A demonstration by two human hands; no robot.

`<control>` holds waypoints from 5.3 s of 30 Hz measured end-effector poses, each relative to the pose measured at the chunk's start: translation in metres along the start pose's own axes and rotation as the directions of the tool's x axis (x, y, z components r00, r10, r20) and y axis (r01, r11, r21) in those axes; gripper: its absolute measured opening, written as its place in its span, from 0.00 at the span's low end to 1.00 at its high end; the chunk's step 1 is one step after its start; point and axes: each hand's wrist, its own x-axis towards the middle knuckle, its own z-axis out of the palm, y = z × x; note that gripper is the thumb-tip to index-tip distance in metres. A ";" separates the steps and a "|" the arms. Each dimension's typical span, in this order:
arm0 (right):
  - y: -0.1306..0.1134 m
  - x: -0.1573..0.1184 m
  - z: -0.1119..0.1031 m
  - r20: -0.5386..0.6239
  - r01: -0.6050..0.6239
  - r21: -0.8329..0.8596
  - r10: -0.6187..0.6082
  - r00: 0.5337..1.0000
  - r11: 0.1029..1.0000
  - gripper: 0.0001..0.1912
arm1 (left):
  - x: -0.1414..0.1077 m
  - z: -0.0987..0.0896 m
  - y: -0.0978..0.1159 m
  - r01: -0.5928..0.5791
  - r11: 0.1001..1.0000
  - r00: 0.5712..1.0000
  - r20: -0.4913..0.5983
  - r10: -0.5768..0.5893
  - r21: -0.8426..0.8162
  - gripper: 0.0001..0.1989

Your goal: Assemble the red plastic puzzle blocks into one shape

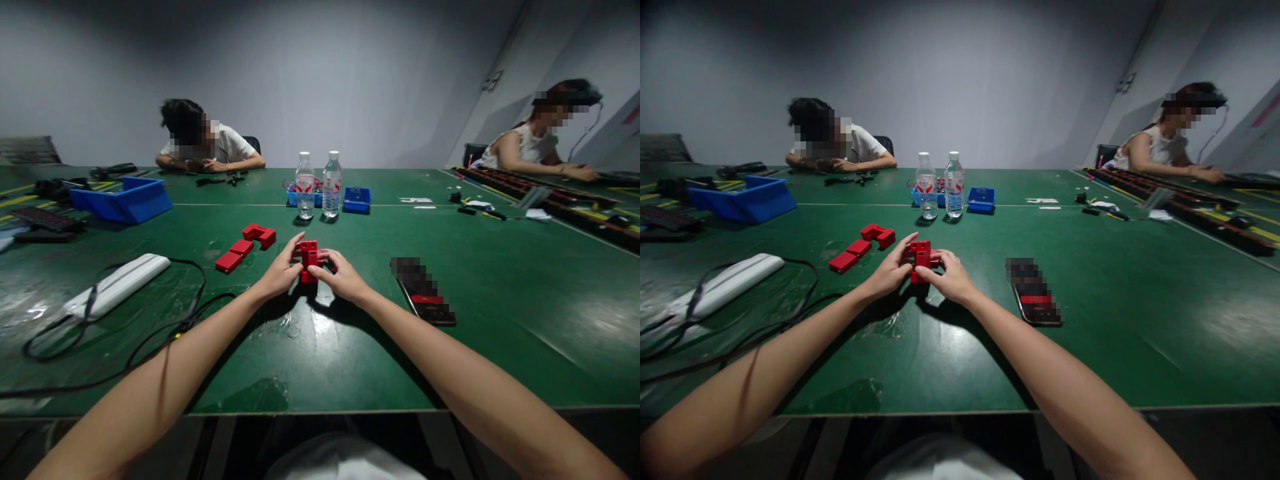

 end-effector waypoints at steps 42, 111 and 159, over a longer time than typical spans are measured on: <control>0.001 -0.007 -0.011 0.073 0.032 -0.694 0.026 0.997 0.720 0.23 | -0.004 -0.011 -0.002 -0.151 0.906 0.974 0.214 0.069 0.396 0.49; -0.005 0.009 -0.005 -0.066 -0.276 0.749 0.482 0.874 0.603 0.20 | -0.004 -0.008 0.004 -0.171 0.914 0.970 0.224 0.091 0.368 0.46; -0.013 0.009 -0.011 0.160 -0.468 0.759 0.568 0.807 0.452 0.36 | -0.005 -0.009 0.001 -0.190 0.890 0.969 0.225 0.101 0.415 0.46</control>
